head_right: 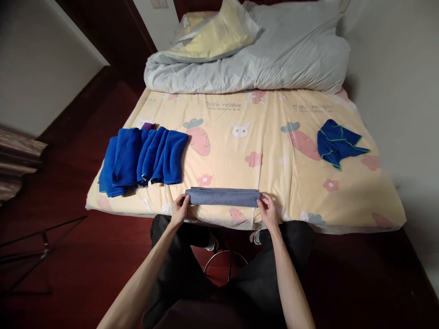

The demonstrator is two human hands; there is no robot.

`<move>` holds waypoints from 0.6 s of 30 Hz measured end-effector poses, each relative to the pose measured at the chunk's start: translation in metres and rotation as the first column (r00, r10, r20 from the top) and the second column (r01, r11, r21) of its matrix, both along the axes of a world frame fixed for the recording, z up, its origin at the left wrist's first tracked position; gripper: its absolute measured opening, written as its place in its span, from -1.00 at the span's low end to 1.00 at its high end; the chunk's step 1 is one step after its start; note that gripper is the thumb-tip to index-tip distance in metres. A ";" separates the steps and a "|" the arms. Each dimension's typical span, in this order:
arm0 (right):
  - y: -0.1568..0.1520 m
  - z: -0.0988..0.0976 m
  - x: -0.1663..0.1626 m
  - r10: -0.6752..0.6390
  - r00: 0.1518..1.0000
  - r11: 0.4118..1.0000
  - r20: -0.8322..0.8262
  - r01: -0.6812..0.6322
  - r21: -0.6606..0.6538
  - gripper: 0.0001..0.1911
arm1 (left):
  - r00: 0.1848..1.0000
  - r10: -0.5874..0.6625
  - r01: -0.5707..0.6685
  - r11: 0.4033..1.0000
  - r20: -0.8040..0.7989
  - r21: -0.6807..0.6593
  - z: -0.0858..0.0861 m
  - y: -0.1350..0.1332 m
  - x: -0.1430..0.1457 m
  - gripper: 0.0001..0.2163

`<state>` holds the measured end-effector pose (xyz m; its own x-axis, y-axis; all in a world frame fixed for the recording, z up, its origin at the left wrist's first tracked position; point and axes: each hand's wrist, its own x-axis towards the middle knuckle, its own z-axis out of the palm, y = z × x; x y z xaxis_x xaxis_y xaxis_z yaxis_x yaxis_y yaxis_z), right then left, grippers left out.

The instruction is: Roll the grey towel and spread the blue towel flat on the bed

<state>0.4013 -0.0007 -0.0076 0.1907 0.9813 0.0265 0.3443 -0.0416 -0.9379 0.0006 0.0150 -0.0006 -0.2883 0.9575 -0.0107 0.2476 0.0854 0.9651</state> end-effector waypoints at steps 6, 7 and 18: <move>0.001 0.005 -0.002 0.023 1.000 1.000 -0.021 -0.023 0.010 -0.55 | 0.999 0.037 -0.038 0.999 0.023 0.013 0.001 0.001 0.002 -0.56; 0.001 0.004 -0.002 0.022 1.000 1.000 -0.016 -0.022 0.010 -0.55 | 0.998 0.040 -0.041 0.999 0.037 0.018 0.002 0.000 0.002 -0.54; 0.002 0.006 -0.002 0.021 0.999 1.000 0.030 -0.020 -0.008 -0.56 | 1.000 -0.002 0.003 1.000 -0.027 0.013 0.000 0.003 0.000 -0.56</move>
<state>0.3991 0.0010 -0.0018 0.1697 0.9852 0.0247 0.3733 -0.0411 -0.9268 0.0009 0.0175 -0.0001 -0.2859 0.9582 0.0100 0.2741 0.0717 0.9590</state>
